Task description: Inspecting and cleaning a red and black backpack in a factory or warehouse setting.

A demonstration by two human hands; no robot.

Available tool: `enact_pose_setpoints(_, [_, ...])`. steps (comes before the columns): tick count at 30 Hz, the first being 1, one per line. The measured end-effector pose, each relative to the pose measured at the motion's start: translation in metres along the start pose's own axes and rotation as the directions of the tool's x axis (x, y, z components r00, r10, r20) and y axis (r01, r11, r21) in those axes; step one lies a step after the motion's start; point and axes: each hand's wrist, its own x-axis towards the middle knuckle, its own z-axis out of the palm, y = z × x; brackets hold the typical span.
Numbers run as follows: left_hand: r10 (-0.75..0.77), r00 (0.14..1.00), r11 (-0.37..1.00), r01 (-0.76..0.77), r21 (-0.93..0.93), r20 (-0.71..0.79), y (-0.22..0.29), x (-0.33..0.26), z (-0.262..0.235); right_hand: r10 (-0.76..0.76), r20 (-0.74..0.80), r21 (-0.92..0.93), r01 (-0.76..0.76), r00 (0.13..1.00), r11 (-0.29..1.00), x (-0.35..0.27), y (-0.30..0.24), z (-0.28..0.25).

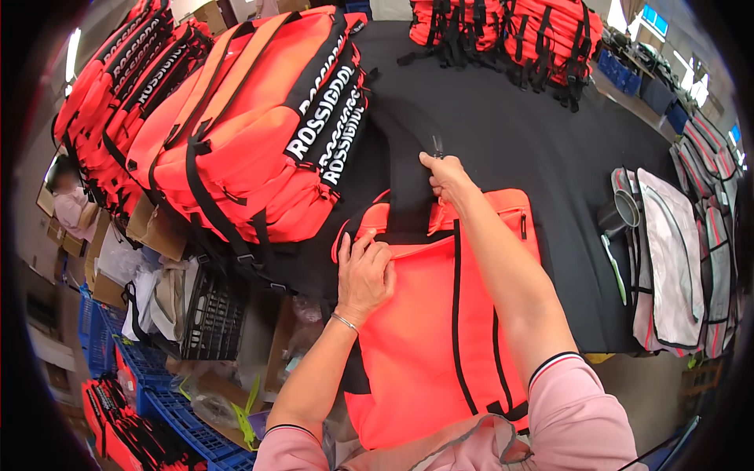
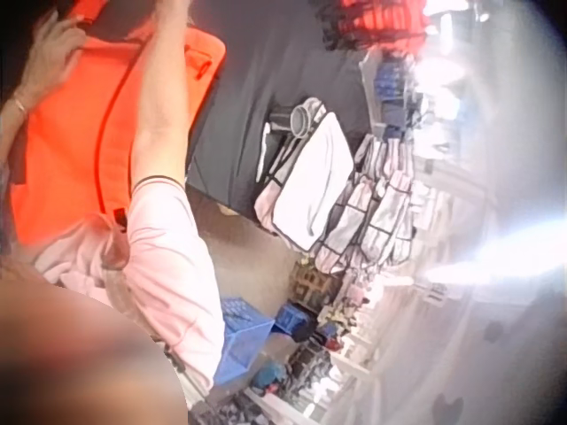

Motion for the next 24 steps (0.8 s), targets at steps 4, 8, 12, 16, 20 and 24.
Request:
enact_pose_setpoints(4, [-0.126, 0.976, 0.975, 0.090, -0.202, -0.176, -0.010, -0.001, 0.000, -0.275, 0.123, 0.340, 0.220, 0.954, 0.914, -0.064, -0.012, -0.010])
enact_pose_setpoints(8, [-0.443, 0.870, 0.728, 0.206, -0.654, -0.218, -0.013, 0.040, -0.014, -0.388, 0.102, 0.331, 0.337, 0.916, 0.882, -0.121, -0.003, -0.023])
enact_pose_setpoints(12, [-0.531, 0.845, 0.455, 0.226, -0.861, -0.059, 0.000, 0.133, -0.054, -0.528, 0.056, 0.112, 0.520, 0.847, 0.847, -0.175, 0.013, -0.025])
enact_pose_setpoints(16, [-0.608, 0.770, 0.353, 0.480, -0.804, 0.193, 0.021, 0.188, -0.098, -0.547, 0.082, -0.035, 0.551, 0.833, 0.834, -0.216, 0.032, -0.028])
enact_pose_setpoints(20, [-0.375, 0.910, -0.065, 0.166, -0.984, 0.178, 0.059, 0.160, -0.106, -0.592, 0.010, 0.230, 0.574, 0.806, 0.786, -0.249, 0.036, -0.068])
enact_pose_setpoints(24, [0.107, 0.873, 0.097, 0.468, -0.878, 0.477, 0.102, 0.056, -0.084, -0.749, -0.082, 0.163, 0.750, 0.658, 0.641, -0.285, 0.006, -0.098])
